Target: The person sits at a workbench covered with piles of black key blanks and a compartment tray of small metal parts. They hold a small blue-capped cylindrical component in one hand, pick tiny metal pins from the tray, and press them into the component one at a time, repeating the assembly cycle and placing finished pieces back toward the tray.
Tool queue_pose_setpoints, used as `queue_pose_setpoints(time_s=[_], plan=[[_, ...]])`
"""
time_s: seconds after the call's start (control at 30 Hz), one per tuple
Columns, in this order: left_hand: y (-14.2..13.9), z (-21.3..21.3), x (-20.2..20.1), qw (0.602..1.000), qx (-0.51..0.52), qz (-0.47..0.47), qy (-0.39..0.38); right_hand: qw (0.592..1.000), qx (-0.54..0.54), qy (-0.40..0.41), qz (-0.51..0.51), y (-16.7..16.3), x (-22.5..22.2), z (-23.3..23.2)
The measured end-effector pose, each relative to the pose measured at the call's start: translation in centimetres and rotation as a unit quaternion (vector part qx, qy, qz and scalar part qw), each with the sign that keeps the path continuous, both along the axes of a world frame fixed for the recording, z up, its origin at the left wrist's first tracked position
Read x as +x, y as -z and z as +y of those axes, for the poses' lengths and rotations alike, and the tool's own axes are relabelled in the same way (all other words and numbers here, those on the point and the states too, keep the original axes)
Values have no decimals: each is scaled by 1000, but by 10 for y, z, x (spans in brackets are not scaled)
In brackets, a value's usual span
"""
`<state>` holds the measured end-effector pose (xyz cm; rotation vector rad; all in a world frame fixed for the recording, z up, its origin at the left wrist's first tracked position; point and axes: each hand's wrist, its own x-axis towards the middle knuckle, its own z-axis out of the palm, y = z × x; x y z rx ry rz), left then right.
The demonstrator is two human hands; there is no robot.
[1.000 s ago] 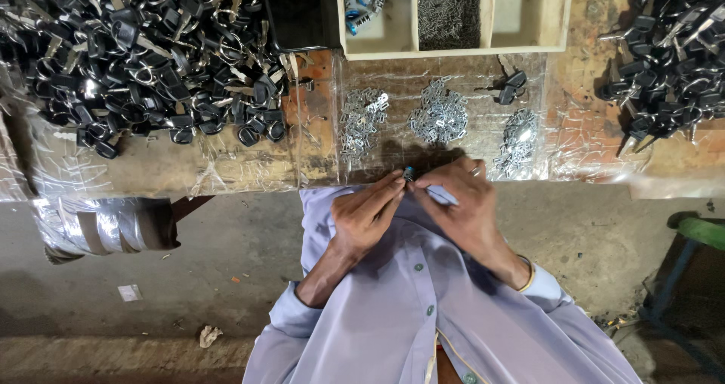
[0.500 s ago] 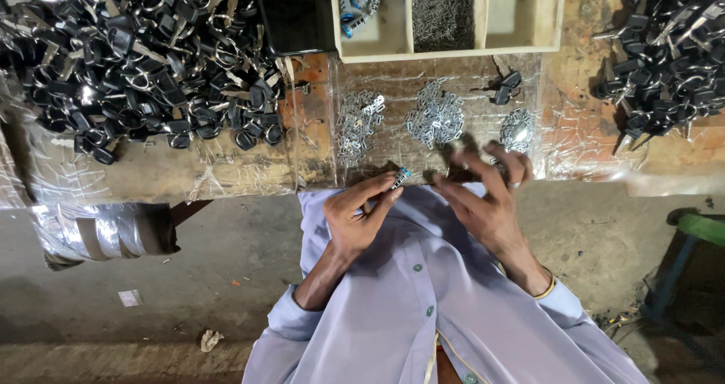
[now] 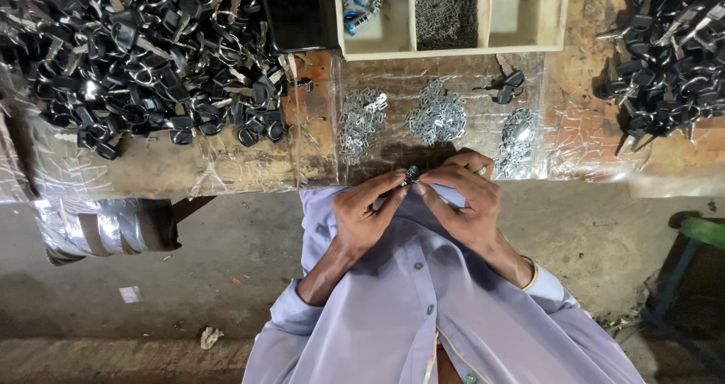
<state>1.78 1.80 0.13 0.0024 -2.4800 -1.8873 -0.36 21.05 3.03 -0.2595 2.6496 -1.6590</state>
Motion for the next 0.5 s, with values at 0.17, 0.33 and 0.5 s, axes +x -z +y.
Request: queue_pose_setpoints(time_s=[0.17,0.33,0.5], plan=[[0,-3,0,997,-14,64,30,994,77,4,75,-4,-3,-7],[-3,-5,-3,990,-73,102,66,972,190,-42,130,-4,6,0],[-7,0,-4,994,-30,98,42,982,176,1,71,-2,13,36]])
